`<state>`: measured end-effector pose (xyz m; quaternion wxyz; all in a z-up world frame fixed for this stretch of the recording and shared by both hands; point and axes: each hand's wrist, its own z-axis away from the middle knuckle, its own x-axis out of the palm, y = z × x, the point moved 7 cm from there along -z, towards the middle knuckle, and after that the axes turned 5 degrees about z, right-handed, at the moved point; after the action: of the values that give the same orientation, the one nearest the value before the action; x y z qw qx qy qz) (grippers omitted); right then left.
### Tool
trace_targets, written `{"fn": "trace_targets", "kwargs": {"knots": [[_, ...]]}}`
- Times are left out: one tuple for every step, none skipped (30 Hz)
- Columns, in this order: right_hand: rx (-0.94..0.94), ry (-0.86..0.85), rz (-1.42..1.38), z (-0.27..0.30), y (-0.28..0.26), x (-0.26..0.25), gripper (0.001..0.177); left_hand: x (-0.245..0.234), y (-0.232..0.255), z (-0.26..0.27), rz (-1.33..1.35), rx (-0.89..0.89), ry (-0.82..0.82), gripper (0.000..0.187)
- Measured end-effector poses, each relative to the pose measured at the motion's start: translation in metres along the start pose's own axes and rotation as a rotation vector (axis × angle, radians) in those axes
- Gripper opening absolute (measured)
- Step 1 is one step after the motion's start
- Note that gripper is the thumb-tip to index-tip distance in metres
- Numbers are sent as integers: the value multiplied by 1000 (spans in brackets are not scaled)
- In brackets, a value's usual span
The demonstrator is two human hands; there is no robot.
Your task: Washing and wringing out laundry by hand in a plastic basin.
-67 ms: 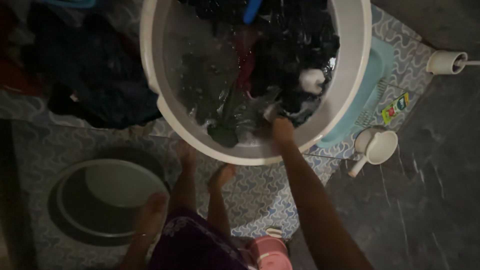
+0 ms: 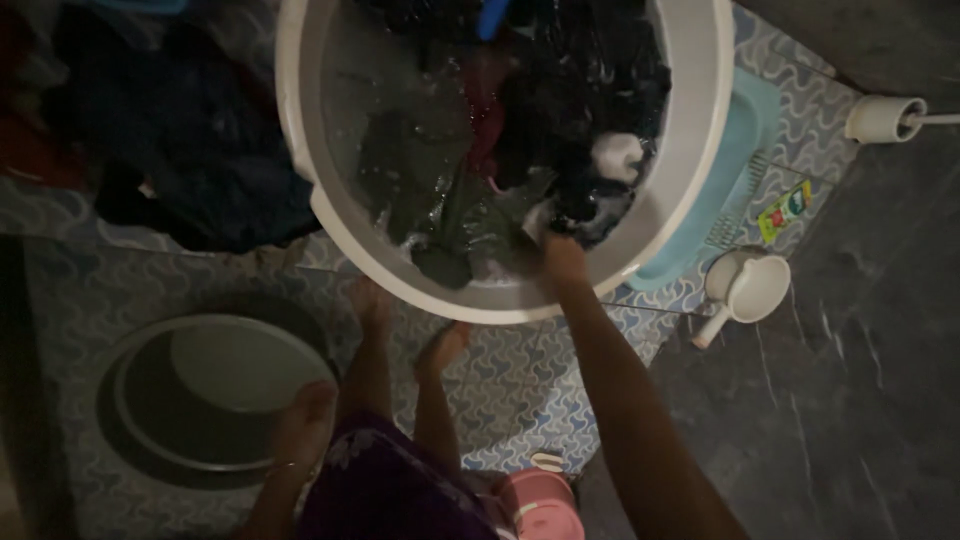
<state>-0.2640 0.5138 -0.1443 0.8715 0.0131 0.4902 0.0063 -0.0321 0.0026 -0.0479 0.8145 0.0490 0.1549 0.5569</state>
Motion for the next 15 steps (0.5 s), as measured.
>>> {"fn": "trace_targets", "kwargs": {"knots": [[-85,54,-95,15,-18,-46,23,2,10,5,-10,-15,-19,49],[-79,63,-93,27,-17,-57,23,4,13,8,-12,-4,-21,49],[-26,15,-207,37,-12,-66,19,7,17,11,-10,-5,-23,48],[25,-33,-321,48,-8,-76,21,9,21,15,-9,-5,-26,47],[24,-19,-318,59,-8,-93,21,16,15,13,-6,9,-24,47],[-33,105,-381,71,-11,-118,24,22,16,11,1,128,9,43],[-90,224,-445,88,-14,-142,28,26,14,13,5,242,42,39],[-90,233,-444,103,-12,-151,28,29,17,18,5,250,44,39],[-146,330,-413,118,-14,-167,19,31,25,21,2,322,63,37],[-201,426,-381,135,-15,-182,12,32,33,25,-1,394,82,35],[-202,442,-378,150,1,-167,12,34,44,32,0,410,87,35],[-15,337,-672,160,32,-140,17,37,56,39,-11,422,82,35],[176,216,-966,174,56,-106,24,38,66,47,-29,431,78,35],[175,230,-972,188,64,-127,24,46,73,48,-35,443,83,35],[203,275,-1102,205,73,-146,18,55,77,50,-93,457,79,37]]}}
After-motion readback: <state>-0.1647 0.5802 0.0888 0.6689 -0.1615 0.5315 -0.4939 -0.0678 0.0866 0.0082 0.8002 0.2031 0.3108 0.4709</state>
